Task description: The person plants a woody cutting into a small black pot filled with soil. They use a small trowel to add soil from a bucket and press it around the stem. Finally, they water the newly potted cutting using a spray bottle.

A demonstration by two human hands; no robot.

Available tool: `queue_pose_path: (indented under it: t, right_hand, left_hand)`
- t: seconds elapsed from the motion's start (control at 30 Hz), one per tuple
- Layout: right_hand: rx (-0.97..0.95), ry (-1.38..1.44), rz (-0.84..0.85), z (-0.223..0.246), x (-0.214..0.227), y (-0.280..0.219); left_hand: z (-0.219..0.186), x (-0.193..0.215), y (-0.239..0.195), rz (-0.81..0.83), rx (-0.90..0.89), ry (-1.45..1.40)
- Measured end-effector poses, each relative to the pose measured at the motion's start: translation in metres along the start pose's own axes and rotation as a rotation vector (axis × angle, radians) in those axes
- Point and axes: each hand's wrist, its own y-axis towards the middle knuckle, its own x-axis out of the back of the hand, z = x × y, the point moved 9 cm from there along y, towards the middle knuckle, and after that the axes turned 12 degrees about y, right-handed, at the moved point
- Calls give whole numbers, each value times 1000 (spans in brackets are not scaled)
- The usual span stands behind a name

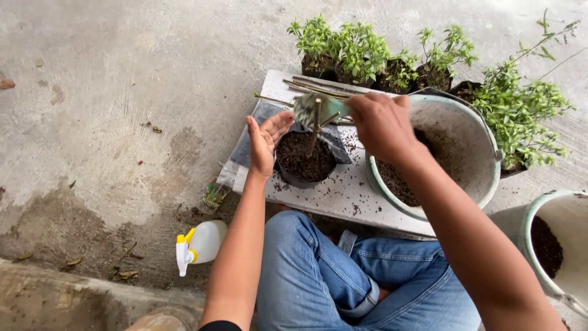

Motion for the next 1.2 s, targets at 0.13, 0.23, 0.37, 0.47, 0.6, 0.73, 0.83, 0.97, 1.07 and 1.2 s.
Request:
queue_pose_path:
  t: [0.13,0.23,0.37,0.47,0.6,0.73,0.83,0.97,1.07,1.2]
  right_hand:
    - [-112,-111,53,15,44,-46]
    - [-216,-73,143,13,41,-101]
    - [-238,200,99,38,20,-158]
    - [-190,338,72,73,-7,-165]
    - [-101,351,-16,117,-31,-141]
    - [-27,288,-68,107,-74,-123]
    - [-24,330,-68,97,-99,-128]
    - [-72,384,-51,91,-99,-127]
    - [-79,372,-67,90,-93,-118]
    - [-122,446,-57,89,-111,-126]
  left_hand:
    - [4,4,-1,-13,-46,-46]
    - [8,8,-12,-56,-48,-69]
    - [1,11,-28,-120,-88,-110]
    - [10,19,-38,-189,-89,-165]
    - [14,24,-58,-284,-48,-304]
    - [15,23,-70,-326,-9,-390]
    - [20,20,-73,-337,1,-447]
    - [21,17,-77,-339,0,-471]
    - [24,15,-71,-341,-8,-497]
    - [31,14,-68,-336,-14,-538]
